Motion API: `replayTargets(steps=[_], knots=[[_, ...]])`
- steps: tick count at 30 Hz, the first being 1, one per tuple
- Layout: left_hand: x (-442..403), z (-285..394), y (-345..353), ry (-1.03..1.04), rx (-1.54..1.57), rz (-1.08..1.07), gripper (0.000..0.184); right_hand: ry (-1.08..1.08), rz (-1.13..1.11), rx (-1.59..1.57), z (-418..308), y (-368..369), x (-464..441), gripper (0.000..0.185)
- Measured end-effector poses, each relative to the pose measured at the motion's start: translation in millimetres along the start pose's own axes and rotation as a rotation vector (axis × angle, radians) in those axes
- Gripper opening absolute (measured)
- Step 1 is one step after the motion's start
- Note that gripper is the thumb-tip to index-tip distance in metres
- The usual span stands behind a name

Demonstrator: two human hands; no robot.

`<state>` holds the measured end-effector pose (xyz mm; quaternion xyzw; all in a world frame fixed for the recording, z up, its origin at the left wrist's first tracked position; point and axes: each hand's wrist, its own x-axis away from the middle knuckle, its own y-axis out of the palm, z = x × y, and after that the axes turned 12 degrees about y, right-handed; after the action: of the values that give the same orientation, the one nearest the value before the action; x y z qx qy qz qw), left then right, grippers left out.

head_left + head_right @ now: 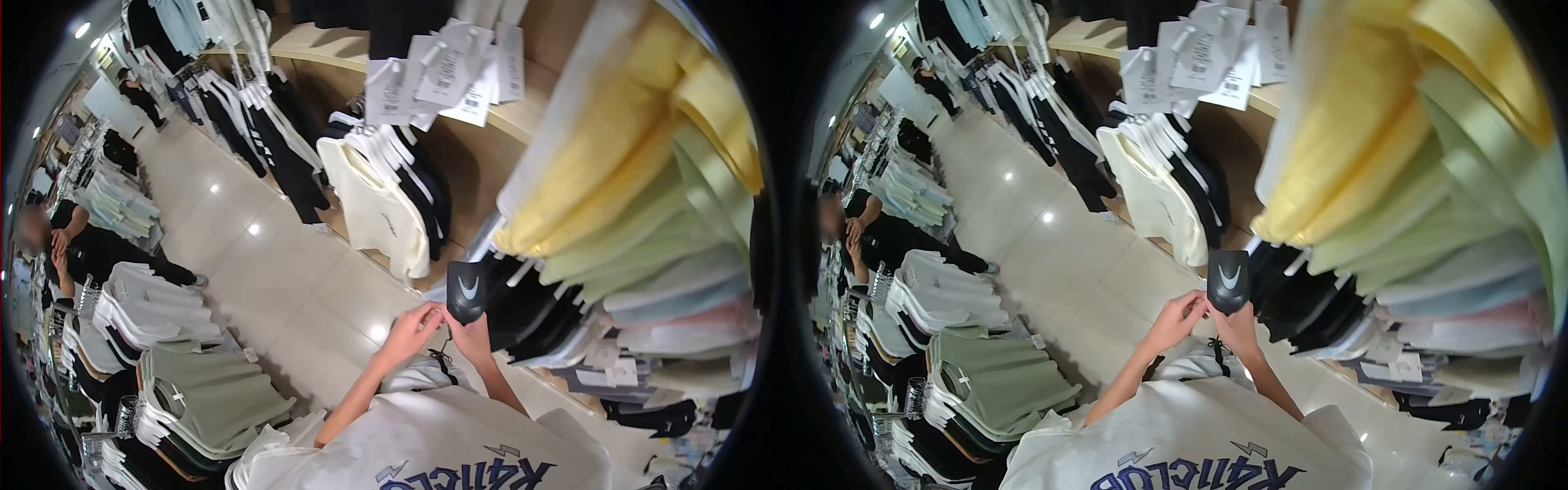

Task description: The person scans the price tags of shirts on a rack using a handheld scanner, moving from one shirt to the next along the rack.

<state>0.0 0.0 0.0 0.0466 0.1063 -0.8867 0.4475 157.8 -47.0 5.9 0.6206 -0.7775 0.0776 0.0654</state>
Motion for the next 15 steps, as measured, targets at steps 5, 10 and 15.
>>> replayTargets(steps=[5,10,15], knots=[[-45,6,-85,0.027,-0.033,0.093,0.025,-0.01,-0.05,-0.074,-22,55,-63,0.015],[-104,26,-143,0.081,-0.088,0.257,0.022,-0.039,-0.058,-0.074,-47,79,-101,0.015],[-163,56,-180,0.308,-0.168,0.534,0.041,-0.037,-0.009,-0.145,-78,89,-112,0.012]])
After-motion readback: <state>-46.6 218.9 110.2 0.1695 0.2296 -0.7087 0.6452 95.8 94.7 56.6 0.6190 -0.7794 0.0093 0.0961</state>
